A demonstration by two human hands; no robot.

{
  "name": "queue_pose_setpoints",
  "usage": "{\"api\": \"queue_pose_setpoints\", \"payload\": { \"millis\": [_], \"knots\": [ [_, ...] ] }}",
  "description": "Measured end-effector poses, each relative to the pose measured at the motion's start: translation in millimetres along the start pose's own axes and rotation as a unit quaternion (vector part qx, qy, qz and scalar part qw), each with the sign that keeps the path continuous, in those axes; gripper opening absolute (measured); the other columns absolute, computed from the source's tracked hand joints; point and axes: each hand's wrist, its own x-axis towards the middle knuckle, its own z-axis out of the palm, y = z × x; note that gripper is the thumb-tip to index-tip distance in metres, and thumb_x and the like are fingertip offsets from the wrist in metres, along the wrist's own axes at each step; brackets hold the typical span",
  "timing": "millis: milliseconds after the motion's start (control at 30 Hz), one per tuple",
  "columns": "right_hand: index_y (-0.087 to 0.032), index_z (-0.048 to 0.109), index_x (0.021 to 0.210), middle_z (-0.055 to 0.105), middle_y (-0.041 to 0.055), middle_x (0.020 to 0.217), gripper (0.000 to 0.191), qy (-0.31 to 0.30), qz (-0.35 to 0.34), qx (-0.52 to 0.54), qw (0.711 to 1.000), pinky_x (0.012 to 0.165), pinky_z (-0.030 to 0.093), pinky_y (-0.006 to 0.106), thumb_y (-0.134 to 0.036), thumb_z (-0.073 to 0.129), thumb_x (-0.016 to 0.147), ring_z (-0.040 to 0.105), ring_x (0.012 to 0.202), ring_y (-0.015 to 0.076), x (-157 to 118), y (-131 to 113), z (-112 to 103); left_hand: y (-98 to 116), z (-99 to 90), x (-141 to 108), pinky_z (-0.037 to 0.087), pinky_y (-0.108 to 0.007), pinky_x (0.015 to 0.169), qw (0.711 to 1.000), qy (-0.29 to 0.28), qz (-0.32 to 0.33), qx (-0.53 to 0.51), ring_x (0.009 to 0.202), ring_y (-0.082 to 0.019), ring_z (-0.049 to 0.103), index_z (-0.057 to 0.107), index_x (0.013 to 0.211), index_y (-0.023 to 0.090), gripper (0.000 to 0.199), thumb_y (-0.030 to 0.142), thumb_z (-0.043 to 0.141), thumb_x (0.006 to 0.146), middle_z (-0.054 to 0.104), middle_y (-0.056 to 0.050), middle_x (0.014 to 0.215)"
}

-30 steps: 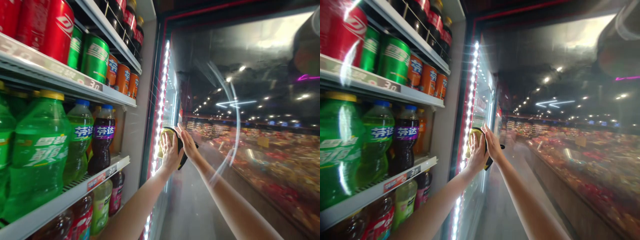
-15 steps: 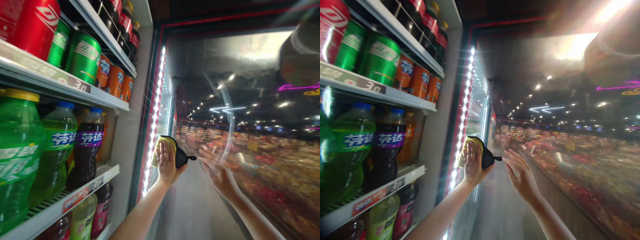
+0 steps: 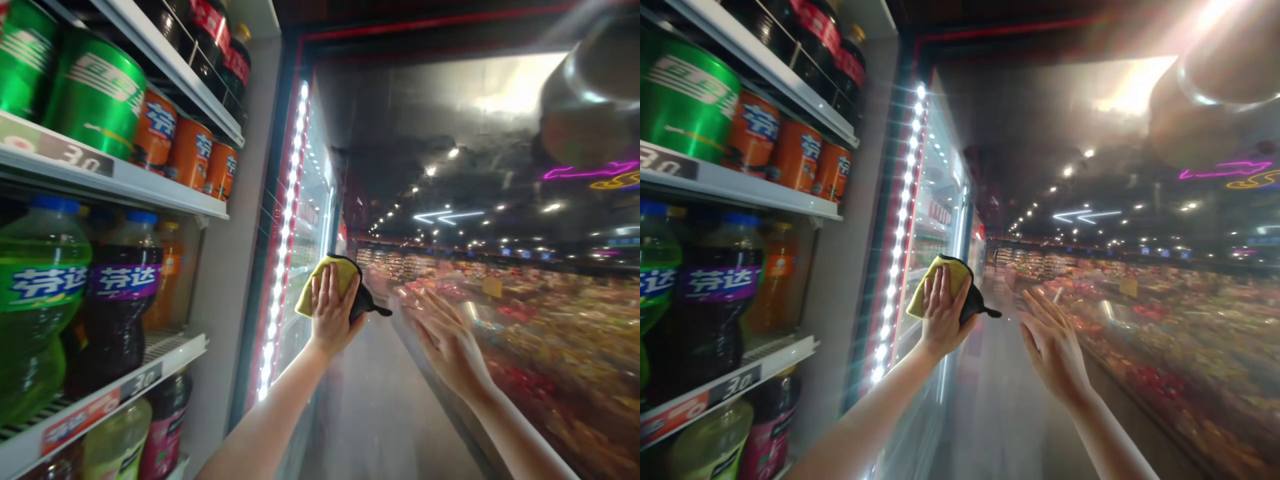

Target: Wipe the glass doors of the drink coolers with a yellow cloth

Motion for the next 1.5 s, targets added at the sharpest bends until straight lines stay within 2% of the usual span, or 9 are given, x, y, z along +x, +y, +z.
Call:
{"api": "queue_pose_setpoints", "payload": {
  "millis": [133, 300, 567, 800, 933, 1100, 1200, 1333, 1500],
  "knots": [
    [-0.025, 0.075, 0.112, 0.059, 0.0057, 0.147, 0.028, -0.003, -0.013, -0.033, 0.999, 0.116, 0.041, 0.06, -0.026, 0.05, 0.1, 0.05, 0.142, 0.0328, -8, 9, -1, -22, -9.6, -12, 0.014, -0.065, 0.124, 0.999, 0.002, -0.044, 0.014, 0.156, -0.04, 0.019, 0.039, 0.156, 0.032, 0.068, 0.043, 0.06, 0.092, 0.019, -0.01, 0.17],
    [-0.026, 0.072, 0.12, 0.06, 0.0069, 0.147, 0.029, 0.028, -0.018, -0.043, 0.999, 0.116, 0.041, 0.06, -0.025, 0.05, 0.1, 0.048, 0.143, 0.0313, -3, 22, -11, -1, -3.2, 35, 0.02, -0.071, 0.12, 0.978, 0.067, -0.196, 0.037, 0.157, -0.039, 0.013, 0.032, 0.159, 0.031, 0.067, 0.041, 0.055, 0.097, 0.023, -0.011, 0.169],
    [-0.024, 0.071, 0.12, 0.061, 0.0072, 0.145, 0.028, 0.029, -0.036, -0.05, 0.998, 0.12, 0.036, 0.061, -0.021, 0.052, 0.1, 0.044, 0.146, 0.0311, -22, 32, -9, 12, -3.4, -21, 0.012, -0.072, 0.121, 0.999, -0.045, 0.011, 0.013, 0.156, -0.045, 0.01, 0.043, 0.153, 0.037, 0.065, 0.045, 0.062, 0.091, 0.018, -0.008, 0.171],
    [-0.024, 0.06, 0.138, 0.058, 0.0087, 0.148, 0.04, 0.027, -0.025, -0.068, 0.997, 0.121, 0.038, 0.055, -0.018, 0.049, 0.1, 0.046, 0.144, 0.0276, -24, 54, -27, 23, 2.2, 32, 0.016, -0.065, 0.124, 0.973, 0.041, -0.228, 0.015, 0.157, -0.036, 0.013, 0.008, 0.164, 0.017, 0.083, 0.047, 0.049, 0.098, 0.024, -0.016, 0.168],
    [-0.024, 0.059, 0.14, 0.058, 0.009, 0.148, 0.041, 0.02, -0.03, -0.07, 0.997, 0.121, 0.039, 0.054, -0.019, 0.05, 0.1, 0.047, 0.144, 0.028, -22, 58, -29, 66, 11.4, 59, 0.009, -0.063, 0.126, 0.994, 0.021, -0.102, 0.014, 0.157, -0.037, 0.011, 0.023, 0.162, 0.023, 0.08, 0.052, 0.054, 0.095, 0.028, -0.009, 0.167],
    [-0.025, 0.065, 0.133, 0.059, 0.0071, 0.147, 0.036, 0.015, -0.043, -0.058, 0.997, 0.122, 0.037, 0.055, -0.018, 0.053, 0.099, 0.049, 0.142, 0.0278, -31, 66, -33, 66, 6.7, 8, 0.0, -0.06, 0.127, 0.99, -0.073, 0.115, -0.017, 0.156, -0.038, 0.017, 0.032, 0.159, 0.031, 0.079, 0.057, 0.06, 0.09, 0.036, -0.005, 0.164],
    [-0.027, 0.065, 0.133, 0.061, 0.0054, 0.145, 0.037, 0.014, -0.037, -0.052, 0.998, 0.122, 0.037, 0.055, -0.019, 0.052, 0.099, 0.052, 0.14, 0.0275, -33, 74, -42, 54, 4.2, 2, 0.005, -0.057, 0.128, 0.998, -0.051, 0.045, -0.004, 0.156, -0.036, 0.02, 0.029, 0.16, 0.032, 0.076, 0.049, 0.059, 0.092, 0.034, -0.004, 0.165],
    [-0.026, 0.063, 0.136, 0.059, 0.0066, 0.147, 0.04, 0.025, -0.015, -0.052, 0.998, 0.119, 0.043, 0.052, -0.019, 0.051, 0.099, 0.052, 0.14, 0.0273, -30, 82, -50, 73, 12.5, 55, 0.01, -0.062, 0.126, 0.991, 0.021, -0.129, 0.019, 0.157, -0.037, 0.014, 0.02, 0.162, 0.031, 0.076, 0.047, 0.054, 0.095, 0.023, -0.004, 0.169],
    [-0.025, 0.062, 0.138, 0.055, 0.0076, 0.15, 0.041, 0.016, -0.026, -0.051, 0.998, 0.118, 0.044, 0.052, -0.018, 0.052, 0.098, 0.05, 0.141, 0.0284, -34, 84, -50, 112, 20.1, 74, 0.001, -0.059, 0.128, 0.999, -0.031, 0.003, -0.006, 0.157, -0.037, 0.014, 0.029, 0.16, 0.031, 0.08, 0.054, 0.06, 0.09, 0.029, -0.002, 0.167]
  ]
}}
